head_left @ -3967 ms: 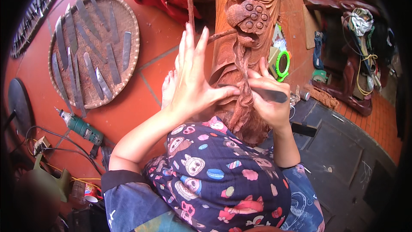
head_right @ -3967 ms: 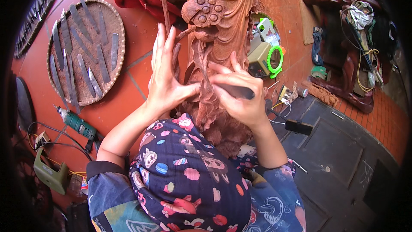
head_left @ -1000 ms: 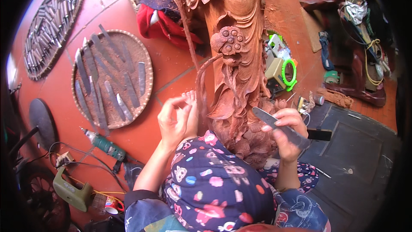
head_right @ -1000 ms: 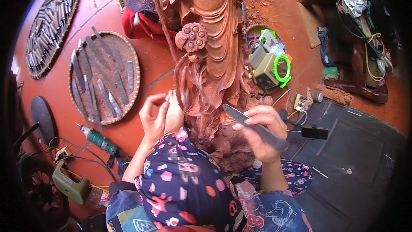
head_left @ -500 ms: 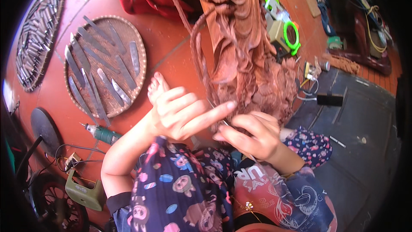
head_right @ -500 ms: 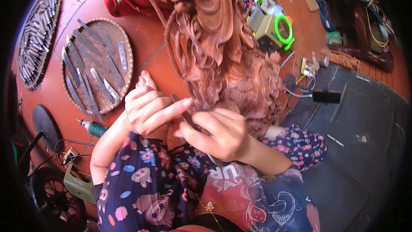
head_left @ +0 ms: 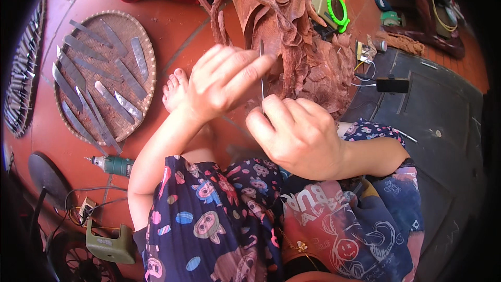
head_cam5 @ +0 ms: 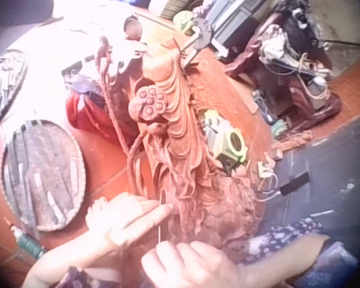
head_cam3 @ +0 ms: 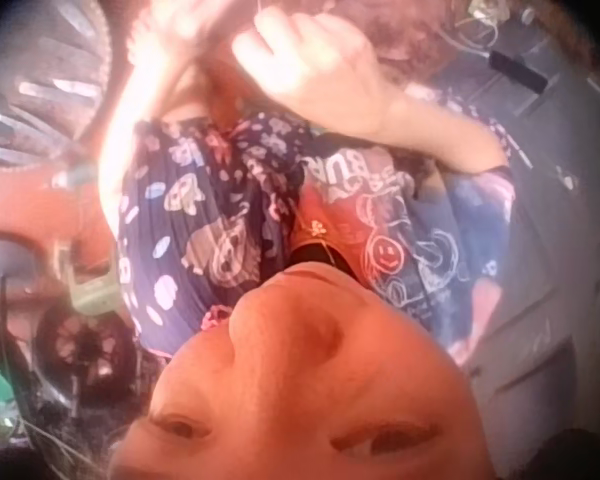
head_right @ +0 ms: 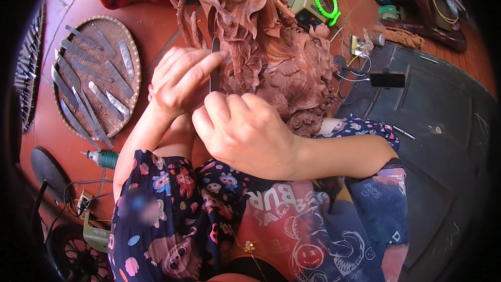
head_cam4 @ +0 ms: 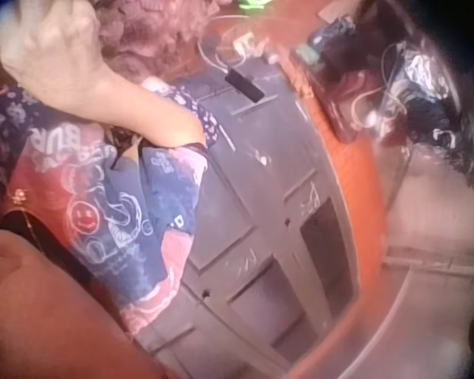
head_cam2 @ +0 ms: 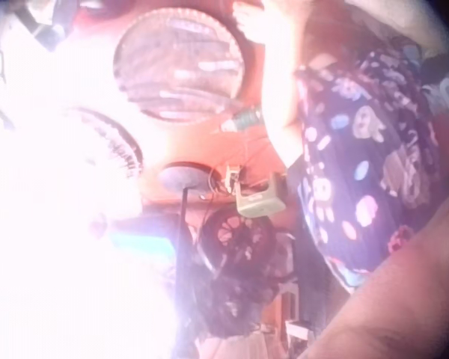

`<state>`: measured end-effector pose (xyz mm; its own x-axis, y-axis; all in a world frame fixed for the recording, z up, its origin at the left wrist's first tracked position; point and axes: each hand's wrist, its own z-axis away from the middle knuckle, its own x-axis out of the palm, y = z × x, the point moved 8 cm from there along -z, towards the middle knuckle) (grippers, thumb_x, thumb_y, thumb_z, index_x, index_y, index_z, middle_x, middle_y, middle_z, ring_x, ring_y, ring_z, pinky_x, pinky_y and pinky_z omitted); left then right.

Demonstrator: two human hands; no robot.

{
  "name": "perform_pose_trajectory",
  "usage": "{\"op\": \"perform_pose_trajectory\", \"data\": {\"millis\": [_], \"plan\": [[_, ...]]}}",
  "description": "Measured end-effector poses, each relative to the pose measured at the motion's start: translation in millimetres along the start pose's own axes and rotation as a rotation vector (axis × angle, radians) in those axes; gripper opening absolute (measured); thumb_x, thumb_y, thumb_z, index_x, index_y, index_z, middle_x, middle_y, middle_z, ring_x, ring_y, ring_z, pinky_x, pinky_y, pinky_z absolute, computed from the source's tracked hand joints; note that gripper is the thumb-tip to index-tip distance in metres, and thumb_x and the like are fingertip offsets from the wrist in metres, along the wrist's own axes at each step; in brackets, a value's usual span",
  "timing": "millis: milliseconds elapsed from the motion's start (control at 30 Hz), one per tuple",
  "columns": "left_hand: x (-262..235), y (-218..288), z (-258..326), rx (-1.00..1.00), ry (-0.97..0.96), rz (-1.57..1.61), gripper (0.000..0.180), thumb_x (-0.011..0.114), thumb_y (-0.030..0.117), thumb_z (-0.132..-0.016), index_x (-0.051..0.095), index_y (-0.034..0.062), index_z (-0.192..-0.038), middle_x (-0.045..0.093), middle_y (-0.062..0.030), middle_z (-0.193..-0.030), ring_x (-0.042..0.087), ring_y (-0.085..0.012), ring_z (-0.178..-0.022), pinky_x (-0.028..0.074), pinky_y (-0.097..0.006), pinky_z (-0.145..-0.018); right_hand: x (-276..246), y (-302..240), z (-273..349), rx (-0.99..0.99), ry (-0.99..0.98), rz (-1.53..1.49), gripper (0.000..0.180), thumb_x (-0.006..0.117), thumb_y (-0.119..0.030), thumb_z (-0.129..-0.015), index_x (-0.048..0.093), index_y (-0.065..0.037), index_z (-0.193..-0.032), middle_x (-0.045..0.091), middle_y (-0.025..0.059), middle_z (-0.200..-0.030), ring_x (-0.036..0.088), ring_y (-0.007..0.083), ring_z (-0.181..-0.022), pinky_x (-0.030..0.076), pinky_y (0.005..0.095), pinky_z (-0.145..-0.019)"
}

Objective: The person is carving a wooden sculpture using a chisel. They hold the sculpture with one hand and use the chisel with the other to refine details on the surface. The person occasionally pauses to brush away wood shavings.

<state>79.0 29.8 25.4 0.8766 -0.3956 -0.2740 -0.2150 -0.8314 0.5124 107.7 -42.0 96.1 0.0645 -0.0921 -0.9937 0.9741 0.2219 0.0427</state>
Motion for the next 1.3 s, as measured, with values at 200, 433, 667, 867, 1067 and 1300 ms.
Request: {"op": "perform_pose_trajectory", "data": {"millis": [200,433,667,867,1067,1300], "plan": [[9.8,-8.7,4.7,0.034,0.008,-0.054,0.054,0.071,0.011,-0.068,0.071,0.0034,-0.122,0.064,-0.0073,-0.090,0.062,-0.0207,-0.076,0.051,-0.033,-0.066,6.8,6.6,0.7,0.030,-0.044,-0.016,0.014,0.065,-0.013,-0.075,0.056,-0.007,-0.083,0.046,0.0055,-0.079,0.056,0.0179,-0.068,0.047,0.0311,-0.060],[6.5,-3.2,-2.2,0.027,0.048,0.009,0.047,0.075,0.006,-0.066,0.073,0.0020,-0.112,0.068,-0.0086,-0.089,0.065,-0.0219,-0.075,0.052,-0.033,-0.065,16.1,16.9,-1.4,0.099,-0.049,-0.049,0.017,0.065,-0.010,-0.074,0.055,-0.005,-0.087,0.048,0.0083,-0.083,0.060,0.0199,-0.071,0.051,0.0322,-0.065],[5.3,-5.0,1.9,-0.006,-0.005,0.008,0.036,0.077,0.007,-0.069,0.072,0.0013,-0.104,0.068,-0.0090,-0.089,0.066,-0.0225,-0.075,0.052,-0.033,-0.065,18.1,20.0,-4.8,0.032,-0.093,-0.156,0.017,0.065,-0.012,-0.073,0.054,-0.006,-0.084,0.049,0.0072,-0.082,0.061,0.0177,-0.069,0.051,0.0320,-0.061],[1.8,0.3,1.5,-0.018,-0.017,0.034,0.034,0.077,0.008,-0.069,0.071,0.0008,-0.102,0.068,-0.0097,-0.089,0.066,-0.0238,-0.076,0.052,-0.034,-0.065,10.6,13.8,-3.9,-0.010,-0.100,-0.071,0.016,0.066,-0.012,-0.074,0.053,-0.005,-0.082,0.050,0.0078,-0.080,0.060,0.0167,-0.063,0.051,0.0307,-0.059],[2.7,-1.7,10.5,-0.078,-0.021,0.054,0.036,0.076,0.002,-0.067,0.072,0.0008,-0.102,0.069,-0.0097,-0.087,0.067,-0.0237,-0.074,0.053,-0.033,-0.065,17.8,6.2,-6.7,-0.175,-0.117,-0.015,0.015,0.064,-0.016,-0.078,0.061,-0.002,-0.078,0.055,0.0075,-0.072,0.061,0.0149,-0.059,0.049,0.0268,-0.052],[4.1,-4.1,-1.5,-0.070,-0.062,0.033,0.033,0.076,0.003,-0.067,0.073,0.0011,-0.100,0.068,-0.0086,-0.085,0.067,-0.0227,-0.074,0.053,-0.033,-0.065,21.4,7.2,-7.1,-0.165,-0.157,0.199,0.013,0.063,-0.017,-0.077,0.056,-0.007,-0.081,0.049,0.0031,-0.077,0.056,0.0132,-0.062,0.045,0.0269,-0.057]]}}
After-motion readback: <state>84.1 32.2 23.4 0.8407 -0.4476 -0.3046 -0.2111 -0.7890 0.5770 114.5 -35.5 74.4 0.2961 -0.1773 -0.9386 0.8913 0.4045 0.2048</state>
